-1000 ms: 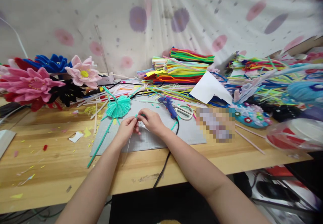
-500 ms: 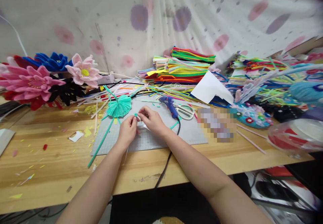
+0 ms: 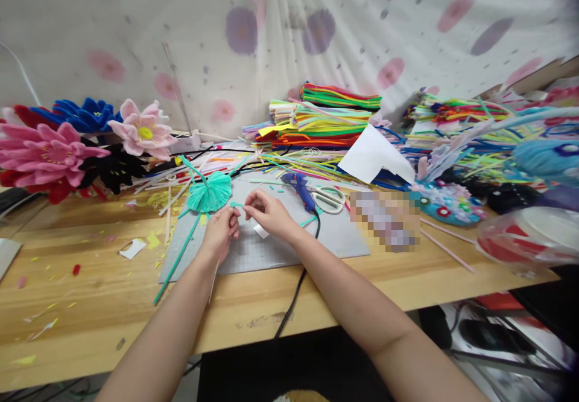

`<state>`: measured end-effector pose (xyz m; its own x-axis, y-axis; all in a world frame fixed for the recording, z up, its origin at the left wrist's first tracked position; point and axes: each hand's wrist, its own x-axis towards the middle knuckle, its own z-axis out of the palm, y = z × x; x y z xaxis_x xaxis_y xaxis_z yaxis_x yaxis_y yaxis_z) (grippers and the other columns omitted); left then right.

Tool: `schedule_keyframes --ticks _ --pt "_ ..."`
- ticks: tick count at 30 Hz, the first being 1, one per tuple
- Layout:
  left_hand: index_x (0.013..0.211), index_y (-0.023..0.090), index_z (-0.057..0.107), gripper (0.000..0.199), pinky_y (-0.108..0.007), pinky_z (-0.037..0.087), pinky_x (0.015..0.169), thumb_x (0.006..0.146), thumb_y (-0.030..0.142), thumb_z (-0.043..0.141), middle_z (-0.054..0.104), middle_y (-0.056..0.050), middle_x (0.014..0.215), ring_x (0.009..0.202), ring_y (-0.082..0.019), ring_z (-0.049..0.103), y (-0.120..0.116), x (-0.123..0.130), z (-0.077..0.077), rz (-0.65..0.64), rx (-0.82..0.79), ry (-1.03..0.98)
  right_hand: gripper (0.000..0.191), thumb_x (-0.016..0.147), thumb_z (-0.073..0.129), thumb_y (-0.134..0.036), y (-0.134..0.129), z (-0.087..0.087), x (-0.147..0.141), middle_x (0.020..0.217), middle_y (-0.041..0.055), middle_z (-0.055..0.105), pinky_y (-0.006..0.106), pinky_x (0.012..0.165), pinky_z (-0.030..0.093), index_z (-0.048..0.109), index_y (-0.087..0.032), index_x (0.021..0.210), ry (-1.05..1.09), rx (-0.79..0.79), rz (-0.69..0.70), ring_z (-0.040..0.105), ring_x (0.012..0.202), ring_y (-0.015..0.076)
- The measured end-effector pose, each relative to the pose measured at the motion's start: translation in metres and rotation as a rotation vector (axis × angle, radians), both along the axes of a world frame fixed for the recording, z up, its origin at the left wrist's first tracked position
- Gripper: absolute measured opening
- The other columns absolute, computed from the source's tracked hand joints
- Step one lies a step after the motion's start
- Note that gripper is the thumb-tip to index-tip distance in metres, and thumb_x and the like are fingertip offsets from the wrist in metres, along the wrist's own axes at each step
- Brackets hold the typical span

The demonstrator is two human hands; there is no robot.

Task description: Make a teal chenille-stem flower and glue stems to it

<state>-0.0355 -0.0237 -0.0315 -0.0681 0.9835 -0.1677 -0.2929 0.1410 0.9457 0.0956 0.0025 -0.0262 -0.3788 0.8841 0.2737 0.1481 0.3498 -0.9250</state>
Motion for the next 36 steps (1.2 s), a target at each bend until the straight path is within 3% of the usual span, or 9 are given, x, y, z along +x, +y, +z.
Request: schedule_keyframes --ticks 8,13,20,24,27,30,32,34,36 --pt "0.068 0.014 0.053 0.014 -0.017 0.03 0.033 0.073 0.026 0.049 0.033 0.008 0.047 0.033 -0.003 0.026 -0.001 -0.001 0.003 0.004 -0.012 -0.083 0.016 0.081 0.049 -0.03 0.001 -0.003 0.001 0.068 -0.0023 0.059 0.02 0.06 0.034 0.061 -0.019 0.081 -0.206 0.144 -0.15 0.048 0.061 0.0087" --pt "0.073 0.012 0.054 0.013 -0.016 0.03 0.032 0.074 0.024 0.049 0.036 0.007 0.05 0.034 -0.003 0.028 0.003 -0.006 0.002 0.061 -0.047 -0.146 0.017 0.08 0.05 -0.031 0.005 -0.003 0.005 0.07 -0.0015 0.06 0.02 0.061 0.035 0.062 -0.018 0.08 -0.2 0.113 -0.16 0.05 0.064 0.0093" --pt "0.082 0.01 0.06 0.017 -0.015 0.033 0.032 0.07 0.021 0.058 0.044 0.006 0.056 0.039 -0.002 0.036 0.004 -0.01 0.0 0.072 0.017 -0.133 0.016 0.078 0.053 -0.031 0.01 -0.019 0.005 0.072 0.0001 0.063 0.023 0.059 0.033 0.065 -0.021 0.084 -0.502 0.054 -0.179 0.052 0.063 0.0115" --pt "0.083 0.01 0.062 0.02 -0.016 0.04 0.037 0.067 0.021 0.064 0.048 0.005 0.056 0.042 -0.003 0.041 0.003 -0.01 -0.002 0.097 -0.001 -0.111 0.025 0.077 0.055 -0.036 0.011 -0.009 0.022 0.085 0.0038 0.066 0.024 0.066 0.038 0.063 -0.019 0.093 -0.5 0.052 -0.081 0.056 0.076 0.0134" --pt "0.083 0.008 0.064 0.022 -0.016 0.042 0.04 0.066 0.022 0.065 0.051 0.003 0.056 0.044 -0.004 0.045 0.003 -0.009 -0.002 0.117 -0.047 -0.087 0.027 0.077 0.055 -0.039 0.007 0.009 0.059 0.093 0.0033 0.065 0.023 0.07 0.038 0.062 -0.019 0.093 -0.506 0.039 -0.06 0.057 0.083 0.0132" --pt "0.08 0.006 0.064 0.019 -0.012 0.033 0.034 0.066 0.019 0.065 0.054 0.001 0.057 0.043 -0.003 0.045 0.004 -0.008 -0.001 0.137 -0.074 -0.08 0.033 0.075 0.051 -0.05 0.004 0.022 0.101 0.072 0.0013 0.064 0.024 0.058 0.036 0.062 -0.018 0.075 -0.69 -0.07 -0.161 0.055 0.065 0.0134" --pt "0.077 0.006 0.063 0.014 -0.01 0.024 0.03 0.067 0.016 0.063 0.053 0.001 0.056 0.04 -0.001 0.041 0.005 -0.006 0.0 0.131 -0.084 -0.12 0.039 0.073 0.051 -0.055 0.008 0.023 0.118 0.066 0.002 0.061 0.025 0.056 0.034 0.061 -0.018 0.068 -0.801 -0.06 -0.364 0.053 0.062 0.0147" --pt "0.075 0.006 0.062 0.01 -0.01 0.019 0.029 0.066 0.01 0.06 0.053 0.0 0.057 0.038 0.0 0.037 0.005 -0.004 0.0 0.116 -0.101 -0.175 0.042 0.069 0.054 -0.058 0.018 0.017 0.123 0.07 0.0039 0.062 0.025 0.058 0.035 0.062 -0.018 0.075 -0.814 -0.009 -0.528 0.054 0.067 0.0169" --pt "0.073 0.006 0.062 0.01 -0.01 0.018 0.029 0.065 0.005 0.057 0.056 -0.002 0.059 0.038 0.0 0.036 0.005 -0.003 0.0 0.103 -0.124 -0.216 0.043 0.067 0.057 -0.056 0.031 0.006 0.117 0.079 0.0063 0.064 0.026 0.064 0.037 0.064 -0.017 0.085 -0.773 0.057 -0.557 0.056 0.076 0.0191"
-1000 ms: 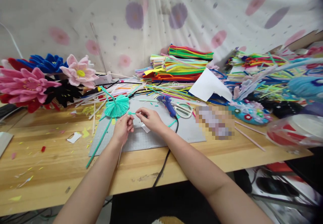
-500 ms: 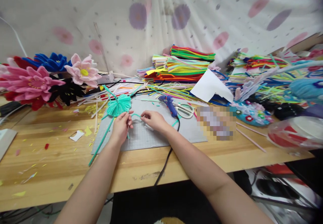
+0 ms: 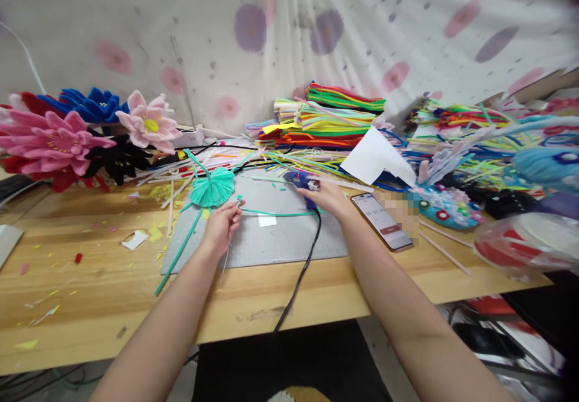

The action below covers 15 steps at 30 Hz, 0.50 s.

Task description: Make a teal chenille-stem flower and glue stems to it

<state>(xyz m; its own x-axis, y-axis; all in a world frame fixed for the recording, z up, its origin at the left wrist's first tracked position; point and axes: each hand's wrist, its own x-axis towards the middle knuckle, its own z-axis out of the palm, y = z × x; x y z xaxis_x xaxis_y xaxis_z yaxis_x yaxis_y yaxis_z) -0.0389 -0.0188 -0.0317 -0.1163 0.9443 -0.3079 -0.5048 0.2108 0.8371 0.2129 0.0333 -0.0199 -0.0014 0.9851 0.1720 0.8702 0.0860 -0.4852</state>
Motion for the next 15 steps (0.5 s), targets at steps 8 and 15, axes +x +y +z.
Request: schedule_keyframes --ticks 8,15 --pt "0.079 0.008 0.063 0.015 -0.014 0.037 0.038 0.063 0.007 0.062 0.06 -0.003 0.059 0.043 -0.004 0.047 0.0 0.003 -0.009 0.031 -0.015 0.086 0.044 0.074 0.05 -0.052 0.015 -0.022 -0.03 0.084 0.0088 0.065 0.029 0.066 0.044 0.063 -0.014 0.092 0.56 0.138 -0.072 0.059 0.074 0.0182" --pt "0.076 0.01 0.06 0.016 -0.013 0.031 0.036 0.061 0.012 0.065 0.058 -0.001 0.057 0.044 -0.004 0.045 -0.001 0.006 -0.008 0.081 0.041 0.114 0.042 0.075 0.05 -0.055 -0.017 0.002 -0.042 0.06 0.0011 0.058 0.022 0.044 0.036 0.063 -0.015 0.079 0.902 -0.001 0.265 0.044 0.044 0.0072"
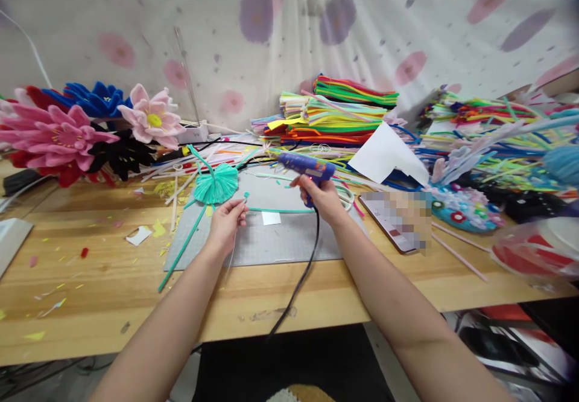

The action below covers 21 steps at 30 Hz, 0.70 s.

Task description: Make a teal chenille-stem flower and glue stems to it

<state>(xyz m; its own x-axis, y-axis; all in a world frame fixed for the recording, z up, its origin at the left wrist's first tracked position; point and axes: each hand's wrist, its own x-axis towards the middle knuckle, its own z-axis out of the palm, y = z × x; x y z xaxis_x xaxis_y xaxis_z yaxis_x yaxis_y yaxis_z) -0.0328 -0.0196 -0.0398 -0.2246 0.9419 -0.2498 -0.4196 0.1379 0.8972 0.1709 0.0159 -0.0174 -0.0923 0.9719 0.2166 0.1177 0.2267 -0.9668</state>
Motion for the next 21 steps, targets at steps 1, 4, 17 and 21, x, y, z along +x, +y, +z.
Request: schedule_keyframes --ticks 1,4,17,21 --pt "0.077 0.01 0.059 0.016 -0.013 0.03 0.036 0.061 0.01 0.064 0.058 -0.001 0.057 0.044 -0.004 0.045 0.0 0.0 0.001 0.012 -0.004 -0.017 0.042 0.073 0.052 -0.055 -0.004 0.0 -0.003 0.058 0.001 0.057 0.022 0.043 0.034 0.064 -0.015 0.076 -0.062 -0.05 0.053 0.042 0.042 0.0071" --pt "0.077 0.01 0.058 0.017 -0.012 0.028 0.036 0.061 0.004 0.059 0.058 -0.001 0.058 0.046 -0.004 0.046 0.001 -0.001 0.001 0.043 -0.031 -0.074 0.039 0.069 0.058 -0.052 -0.01 -0.004 -0.013 0.06 0.0024 0.061 0.023 0.048 0.037 0.066 -0.014 0.072 -0.278 -0.083 0.142 0.048 0.048 0.0093" --pt "0.076 0.012 0.056 0.014 -0.013 0.04 0.044 0.066 0.001 0.056 0.056 0.001 0.059 0.048 -0.004 0.05 0.002 0.002 0.001 0.092 -0.113 -0.073 0.045 0.072 0.054 -0.055 -0.011 -0.018 -0.025 0.068 0.0024 0.064 0.023 0.06 0.039 0.069 -0.015 0.084 -0.465 0.045 0.162 0.055 0.062 0.0132" --pt "0.073 0.011 0.055 0.012 -0.014 0.042 0.045 0.068 0.001 0.056 0.056 0.001 0.059 0.048 -0.004 0.05 0.001 0.003 0.001 0.097 -0.108 -0.076 0.046 0.072 0.053 -0.055 -0.011 -0.018 -0.027 0.069 0.0026 0.065 0.023 0.06 0.039 0.069 -0.015 0.086 -0.476 0.04 0.137 0.055 0.064 0.0134"
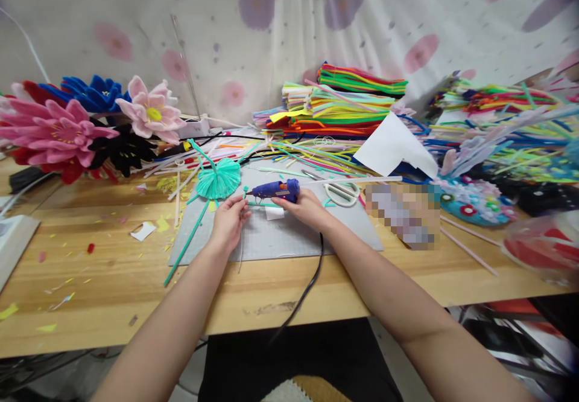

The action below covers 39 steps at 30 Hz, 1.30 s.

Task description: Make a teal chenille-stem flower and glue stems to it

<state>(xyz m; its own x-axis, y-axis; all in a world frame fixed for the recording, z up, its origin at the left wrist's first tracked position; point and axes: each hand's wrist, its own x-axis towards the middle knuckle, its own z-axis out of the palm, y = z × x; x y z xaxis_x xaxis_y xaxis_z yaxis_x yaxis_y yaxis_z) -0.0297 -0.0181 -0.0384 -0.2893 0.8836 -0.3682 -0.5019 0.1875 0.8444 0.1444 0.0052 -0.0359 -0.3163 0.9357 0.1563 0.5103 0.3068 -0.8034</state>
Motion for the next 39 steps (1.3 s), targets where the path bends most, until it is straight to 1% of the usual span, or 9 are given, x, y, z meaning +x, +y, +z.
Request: schedule_keyframes --ticks 5,12,19,30,34,39 --pt "0.071 0.011 0.054 0.011 -0.015 0.044 0.046 0.069 0.0 0.055 0.056 0.001 0.058 0.048 -0.005 0.05 0.0005 -0.0002 -0.0011 0.004 0.003 -0.015 0.044 0.073 0.053 -0.055 0.0 -0.0004 0.0009 0.071 0.0023 0.065 0.023 0.061 0.039 0.069 -0.016 0.087 -0.02 0.01 0.013 0.056 0.066 0.0141" --pt "0.072 0.011 0.055 0.011 -0.015 0.044 0.046 0.069 0.0 0.055 0.056 0.001 0.059 0.048 -0.005 0.05 0.0011 0.0004 -0.0022 -0.001 0.003 -0.018 0.041 0.074 0.053 -0.052 -0.0001 0.0003 0.0 0.078 0.0038 0.067 0.024 0.065 0.041 0.069 -0.017 0.088 -0.022 0.01 0.02 0.058 0.072 0.016" --pt "0.074 0.011 0.054 0.011 -0.015 0.045 0.047 0.069 0.001 0.055 0.056 0.001 0.06 0.048 -0.004 0.05 0.0013 -0.0008 -0.0026 -0.017 0.008 -0.016 0.043 0.074 0.053 -0.054 0.0017 -0.0018 -0.0002 0.078 0.004 0.068 0.024 0.063 0.041 0.069 -0.016 0.088 -0.017 0.005 -0.019 0.059 0.07 0.0157" --pt "0.074 0.011 0.054 0.012 -0.015 0.045 0.047 0.068 0.001 0.056 0.056 0.001 0.06 0.048 -0.004 0.051 0.0017 -0.0008 -0.0039 -0.019 0.012 -0.019 0.04 0.075 0.054 -0.051 0.0007 -0.0022 -0.0001 0.081 0.0041 0.069 0.025 0.066 0.042 0.068 -0.018 0.092 -0.026 0.042 0.013 0.06 0.073 0.0168" --pt "0.073 0.012 0.055 0.011 -0.015 0.045 0.047 0.068 0.002 0.057 0.056 0.001 0.06 0.049 -0.004 0.051 0.0013 -0.0006 -0.0038 -0.027 0.015 -0.013 0.041 0.075 0.052 -0.053 0.0013 -0.0028 0.0 0.083 0.0041 0.069 0.025 0.067 0.042 0.068 -0.019 0.092 -0.023 0.049 -0.01 0.06 0.075 0.0172" --pt "0.075 0.012 0.055 0.012 -0.015 0.045 0.046 0.069 0.001 0.055 0.056 0.001 0.06 0.048 -0.004 0.05 0.0015 -0.0002 -0.003 -0.018 0.007 -0.012 0.041 0.074 0.054 -0.052 0.0006 -0.003 -0.001 0.078 0.0034 0.068 0.024 0.063 0.041 0.068 -0.018 0.092 -0.049 0.057 -0.004 0.059 0.07 0.0162"
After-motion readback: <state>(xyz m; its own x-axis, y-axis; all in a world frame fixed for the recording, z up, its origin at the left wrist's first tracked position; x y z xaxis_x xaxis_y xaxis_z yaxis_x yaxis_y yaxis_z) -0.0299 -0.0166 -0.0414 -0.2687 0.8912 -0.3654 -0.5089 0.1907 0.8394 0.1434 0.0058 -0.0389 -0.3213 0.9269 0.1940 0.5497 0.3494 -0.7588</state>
